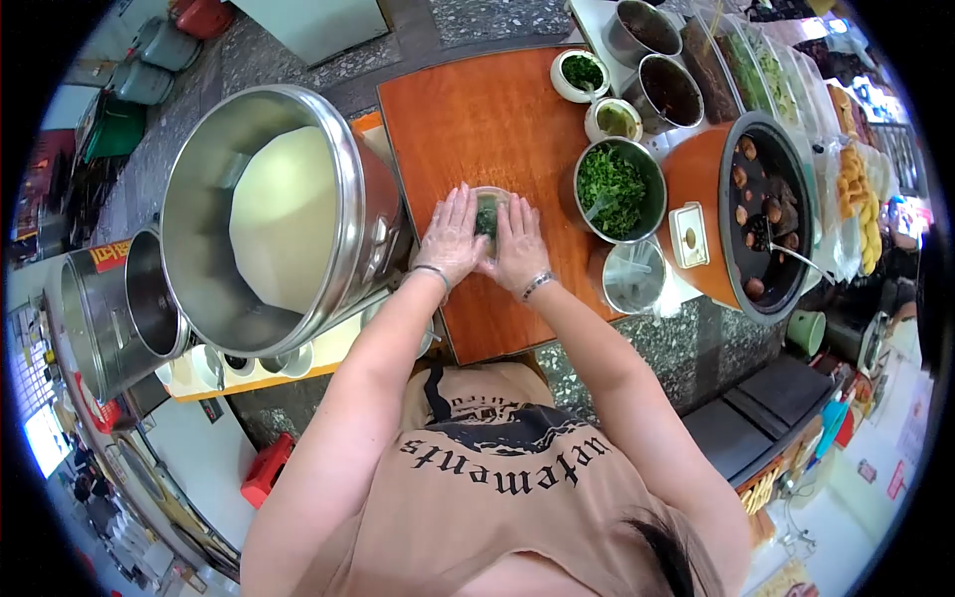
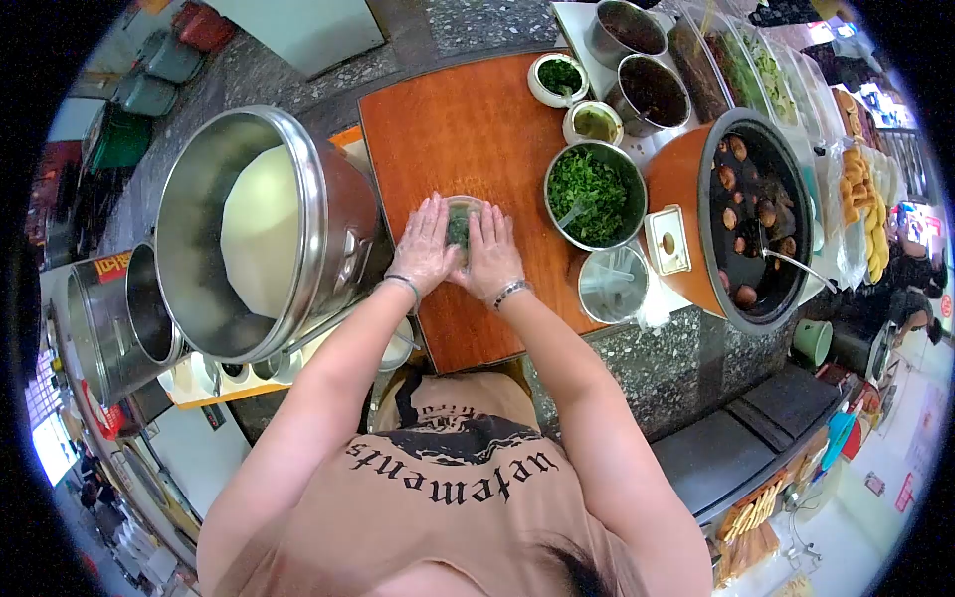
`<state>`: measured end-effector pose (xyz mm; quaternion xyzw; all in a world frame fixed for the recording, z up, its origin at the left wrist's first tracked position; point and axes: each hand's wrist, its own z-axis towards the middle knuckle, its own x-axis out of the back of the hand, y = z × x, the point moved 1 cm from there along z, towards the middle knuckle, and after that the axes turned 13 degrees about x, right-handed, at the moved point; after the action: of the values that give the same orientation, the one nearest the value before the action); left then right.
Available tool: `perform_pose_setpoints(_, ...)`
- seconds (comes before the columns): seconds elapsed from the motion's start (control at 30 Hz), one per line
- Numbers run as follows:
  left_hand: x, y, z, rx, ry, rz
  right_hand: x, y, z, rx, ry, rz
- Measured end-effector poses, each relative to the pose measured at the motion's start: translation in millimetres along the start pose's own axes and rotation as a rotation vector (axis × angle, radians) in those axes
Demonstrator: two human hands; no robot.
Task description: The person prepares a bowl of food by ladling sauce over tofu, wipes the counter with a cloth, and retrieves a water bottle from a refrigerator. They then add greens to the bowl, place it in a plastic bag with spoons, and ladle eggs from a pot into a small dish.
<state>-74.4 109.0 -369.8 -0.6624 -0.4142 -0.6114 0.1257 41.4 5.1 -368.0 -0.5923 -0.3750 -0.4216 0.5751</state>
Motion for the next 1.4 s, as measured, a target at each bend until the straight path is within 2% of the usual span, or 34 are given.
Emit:
perform_pose_setpoints(0.2, -10, -7, 5, -0.062, 0.050, 0.056, 7, 8, -3, 0.060, -0.057, 0.062)
perform_pose_setpoints(0.3, -7, 4, 4, -0.032, 0.050, 0.267, 13, 6, -4, 0.042, -0.094, 0.033)
perform_pose_setpoints(0.37, 1, 11, 9, -0.079, 0.021, 0.374, 25, 2, -2, -0.001, -0.154, 0.052)
perform_pose_setpoints(0.43, 6, 20, 13, -0.228, 0.019, 0.401, 24, -3, -5, -0.068, -0.142, 0.042)
perform_pose_setpoints(0.5, -1, 30, 16, -0.285, 0.036, 0.347, 32, -13, -25, -0.129, -0.002, 0.034)
perform_pose_setpoints(0.57, -5, 40, 11, -0.321, 0.042, 0.297, 53, -23, -70, -0.100, 0.126, 0.158)
perform_pose_setpoints(0.67, -1, 58, 7, -0.252, -0.040, 0.397, 96, -24, -143, -0.112, 0.250, 0.276)
perform_pose_setpoints(0.7, 3, 63, 6, -0.255, -0.033, 0.398, 107, -16, -166, -0.188, 0.349, 0.279)
perform_pose_setpoints(0.73, 6, 64, 4, -0.253, -0.032, 0.389, 118, -9, -186, -0.433, 0.350, 0.288)
perform_pose_setpoints(0.77, 8, 62, 3, -0.260, 0.001, 0.358, 112, 11, -207, -0.558, 0.406, 0.181)
perform_pose_setpoints(0.8, 11, 64, 3, -0.238, 0.000, 0.425, 113, 37, -221, -0.815, 0.480, 0.289)
perform_pose_setpoints(0.83, 17, 65, 0, -0.221, -0.075, 0.420, 101, 62, -240, -0.883, 0.676, 0.156)
perform_pose_setpoints(0.87, 13, 63, 0, -0.202, -0.143, 0.430, 48, 119, -283, -0.816, 0.796, 0.212)
perform_pose_setpoints(0.9, 14, 63, -2, -0.189, -0.193, 0.458, 38, 145, -297, -0.906, 0.733, 0.139)
perform_pose_setpoints(0.97, 26, 68, -4, -0.193, -0.182, 0.472, 97, 115, -254, -0.955, 0.724, 0.117)
perform_pose_setpoints(1.07, 37, 67, -11, -0.155, -0.093, 0.356, 117, 110, -239, -0.801, 0.613, 0.080)
perform_pose_setpoints(1.13, 43, 62, -23, -0.038, -0.033, 0.170, 130, 102, -234, -0.728, 0.595, 0.107)
perform_pose_setpoints(1.2, 41, 52, -36, -0.019, 0.017, 0.099, 134, 102, -232, -0.591, 0.449, 0.047)
perform_pose_setpoints(1.3, 52, 42, -72, -0.001, 0.063, -0.004, 149, 104, -217, -0.495, 0.416, -0.043)
perform_pose_setpoints(1.33, 56, 38, -85, -0.022, 0.074, -0.051, 140, 117, -221, -0.610, 0.523, 0.042)
perform_pose_setpoints(1.4, 61, 34, -116, -0.035, 0.087, -0.108, 148, 115, -226, -0.627, 0.508, 0.075)
